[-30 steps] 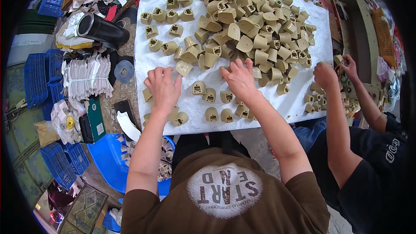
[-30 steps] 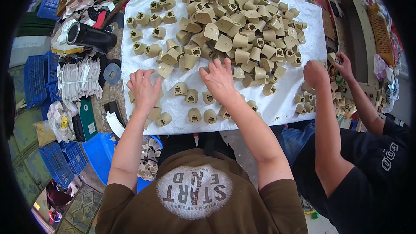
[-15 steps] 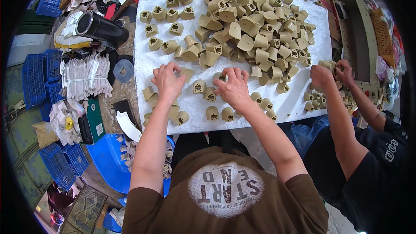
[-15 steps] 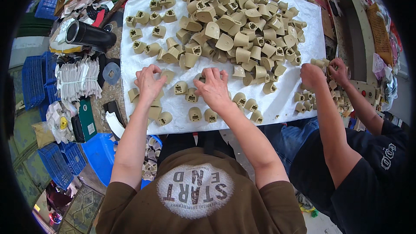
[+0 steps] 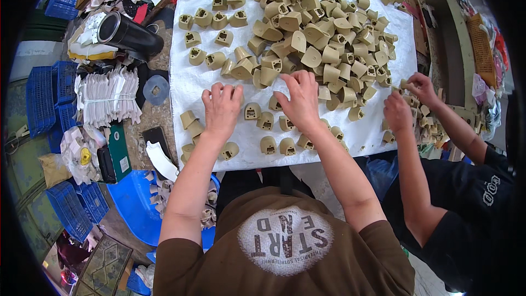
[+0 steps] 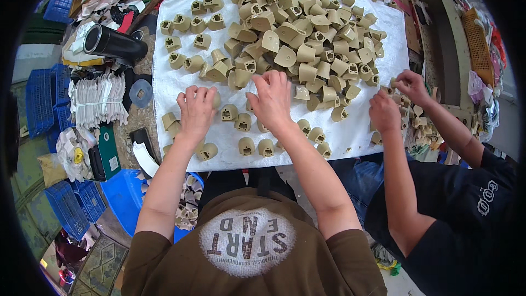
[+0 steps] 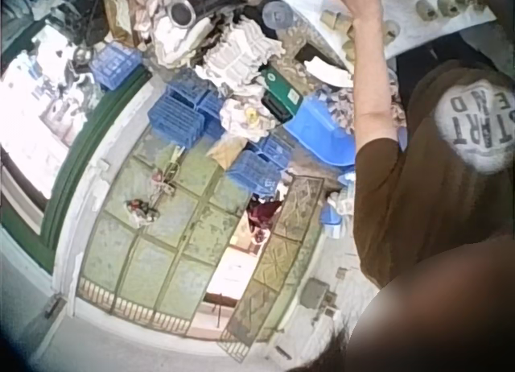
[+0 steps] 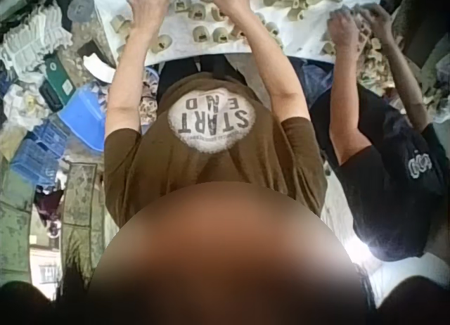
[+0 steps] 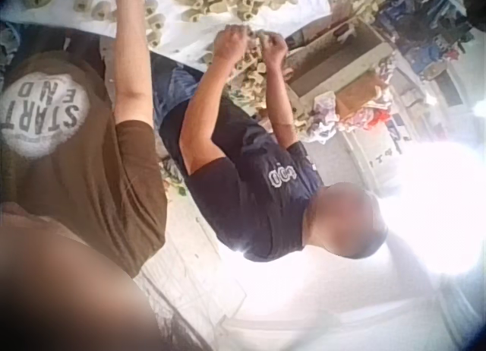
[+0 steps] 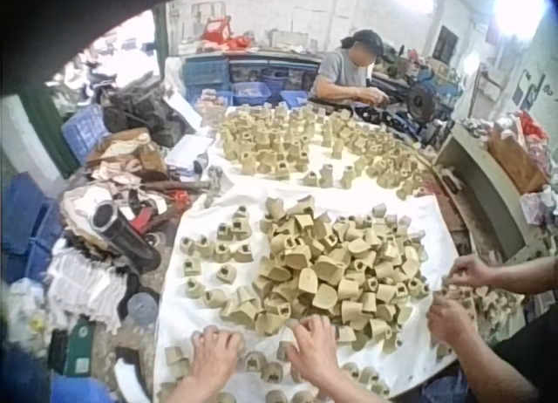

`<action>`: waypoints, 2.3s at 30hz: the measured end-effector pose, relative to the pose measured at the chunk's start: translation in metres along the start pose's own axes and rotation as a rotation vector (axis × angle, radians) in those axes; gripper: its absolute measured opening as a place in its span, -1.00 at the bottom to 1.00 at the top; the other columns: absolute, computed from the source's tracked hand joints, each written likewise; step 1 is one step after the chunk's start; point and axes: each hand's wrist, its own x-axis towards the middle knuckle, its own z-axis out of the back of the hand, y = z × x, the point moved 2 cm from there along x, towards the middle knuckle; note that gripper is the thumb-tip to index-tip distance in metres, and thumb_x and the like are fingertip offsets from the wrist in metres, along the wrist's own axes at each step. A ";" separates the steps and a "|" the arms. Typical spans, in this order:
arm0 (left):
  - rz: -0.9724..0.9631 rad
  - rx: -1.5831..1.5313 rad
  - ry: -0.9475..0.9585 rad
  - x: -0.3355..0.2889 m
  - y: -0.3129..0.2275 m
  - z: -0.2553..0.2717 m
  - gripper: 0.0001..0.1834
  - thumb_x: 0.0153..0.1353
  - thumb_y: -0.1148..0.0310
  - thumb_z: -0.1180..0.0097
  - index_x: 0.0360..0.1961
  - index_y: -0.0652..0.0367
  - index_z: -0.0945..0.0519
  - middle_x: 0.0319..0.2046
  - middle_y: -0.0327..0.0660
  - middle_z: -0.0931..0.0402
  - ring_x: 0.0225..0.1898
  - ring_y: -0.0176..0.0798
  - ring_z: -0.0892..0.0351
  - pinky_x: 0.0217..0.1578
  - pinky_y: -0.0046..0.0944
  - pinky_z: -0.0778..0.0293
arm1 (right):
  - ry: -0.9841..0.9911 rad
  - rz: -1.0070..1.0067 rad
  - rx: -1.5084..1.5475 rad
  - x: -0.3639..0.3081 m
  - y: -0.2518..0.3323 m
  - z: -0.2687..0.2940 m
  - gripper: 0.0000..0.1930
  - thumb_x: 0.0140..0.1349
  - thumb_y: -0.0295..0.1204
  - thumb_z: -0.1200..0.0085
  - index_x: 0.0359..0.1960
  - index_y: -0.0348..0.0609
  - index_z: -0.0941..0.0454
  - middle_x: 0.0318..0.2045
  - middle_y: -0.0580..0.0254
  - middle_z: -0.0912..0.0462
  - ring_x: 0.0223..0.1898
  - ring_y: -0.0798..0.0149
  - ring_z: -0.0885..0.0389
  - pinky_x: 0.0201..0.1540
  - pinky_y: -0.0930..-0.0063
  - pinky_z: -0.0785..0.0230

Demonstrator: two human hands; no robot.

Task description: The recorder and an assistant are sorting and arranging numerous tan plastic/composite shoe heel components on a table.

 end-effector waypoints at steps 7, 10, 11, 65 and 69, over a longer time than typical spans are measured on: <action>0.024 -0.365 0.093 -0.003 -0.002 0.023 -0.57 -0.10 0.50 -0.22 -0.11 0.03 -0.54 -0.18 -0.27 -0.43 -0.02 -0.14 -0.32 -0.03 -0.03 -0.11 | 0.033 0.038 -0.346 0.025 0.012 -0.014 -0.50 -0.20 -0.32 -0.36 -0.13 -0.08 -0.52 -0.20 0.20 -0.39 -0.08 0.11 -0.31 -0.12 0.23 -0.16; 0.122 -0.345 0.007 0.023 0.003 0.031 -0.59 -0.10 0.54 -0.19 -0.13 0.04 -0.56 -0.12 -0.20 -0.40 0.00 -0.11 -0.30 -0.04 -0.03 -0.13 | 0.067 0.032 -0.292 0.029 0.012 -0.016 -0.60 -0.19 -0.31 -0.33 -0.26 -0.13 -0.55 -0.20 0.15 -0.38 -0.10 0.08 -0.31 -0.07 0.21 -0.17; 0.127 -0.345 0.006 0.034 0.005 0.029 -0.59 -0.10 0.54 -0.19 -0.13 0.04 -0.56 -0.12 -0.20 -0.40 0.00 -0.11 -0.30 -0.04 -0.03 -0.13 | 0.070 0.036 -0.293 0.028 0.010 -0.016 -0.60 -0.19 -0.31 -0.33 -0.26 -0.13 -0.55 -0.20 0.15 -0.38 -0.10 0.08 -0.31 -0.07 0.21 -0.17; 0.027 -0.096 0.130 -0.072 -0.039 0.030 -0.68 -0.17 0.33 -0.25 -0.33 0.09 -0.48 -0.15 -0.16 -0.37 0.03 -0.10 -0.30 -0.02 0.02 -0.13 | 0.061 -0.134 -0.055 0.021 -0.005 -0.009 -0.72 0.10 -0.33 -0.18 -0.15 -0.11 -0.54 -0.39 0.17 -0.49 -0.36 0.08 -0.52 -0.30 0.22 -0.38; 0.090 0.034 0.112 -0.076 -0.048 0.005 -0.82 -0.04 0.40 -0.12 -0.34 0.07 -0.48 -0.18 -0.19 -0.39 0.04 -0.12 -0.31 0.00 0.01 -0.14 | 0.162 -0.078 -0.267 0.030 -0.010 -0.021 -0.77 0.12 -0.33 -0.15 -0.19 -0.09 -0.54 -0.38 0.16 -0.51 -0.31 0.05 -0.54 -0.26 0.19 -0.41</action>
